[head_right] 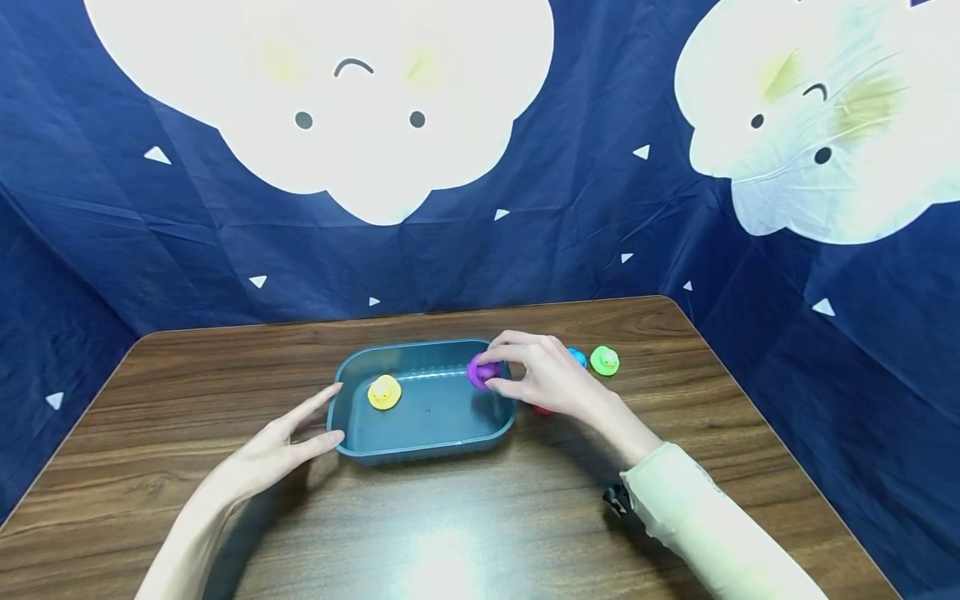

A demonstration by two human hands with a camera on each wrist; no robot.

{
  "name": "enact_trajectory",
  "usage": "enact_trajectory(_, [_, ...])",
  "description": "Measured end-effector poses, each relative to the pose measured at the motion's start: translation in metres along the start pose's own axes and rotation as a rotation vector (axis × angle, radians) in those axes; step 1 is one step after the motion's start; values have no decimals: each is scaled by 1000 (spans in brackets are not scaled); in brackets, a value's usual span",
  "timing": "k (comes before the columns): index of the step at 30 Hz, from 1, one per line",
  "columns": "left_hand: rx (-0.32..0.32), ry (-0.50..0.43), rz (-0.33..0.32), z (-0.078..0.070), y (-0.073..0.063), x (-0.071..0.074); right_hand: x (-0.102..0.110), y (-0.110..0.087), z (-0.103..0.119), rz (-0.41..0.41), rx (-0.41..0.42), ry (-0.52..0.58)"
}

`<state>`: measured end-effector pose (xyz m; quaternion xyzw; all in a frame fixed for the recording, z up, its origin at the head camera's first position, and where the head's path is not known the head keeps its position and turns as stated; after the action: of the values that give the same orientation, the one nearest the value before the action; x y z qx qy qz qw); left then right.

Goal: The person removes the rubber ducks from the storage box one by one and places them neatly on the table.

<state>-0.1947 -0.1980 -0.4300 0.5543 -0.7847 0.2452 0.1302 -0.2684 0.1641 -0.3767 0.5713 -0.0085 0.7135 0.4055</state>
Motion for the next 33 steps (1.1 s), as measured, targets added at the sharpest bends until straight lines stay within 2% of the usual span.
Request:
enact_trajectory(13, [-4, 12, -12, -1, -1, 0, 12, -12, -4, -49, -9, -17])
enact_trajectory(23, [-1, 8, -6, -1, -1, 0, 21, -23, -9, -44, -48, -48])
enact_trajectory(33, [-2, 11, -7, 0, -1, 0, 30, -33, -15, -54, -29, -81])
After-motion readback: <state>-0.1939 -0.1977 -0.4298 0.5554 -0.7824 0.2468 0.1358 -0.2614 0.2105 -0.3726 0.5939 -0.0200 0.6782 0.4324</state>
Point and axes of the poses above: each hand's wrist, its own y-axis towards the middle knuckle, its own x-axis out of the back of the hand, z = x × y, the point moved 3 cm from there along y, towards the middle knuckle, and after that the axes turned 2 degrees about x, right-handed, at the moved point
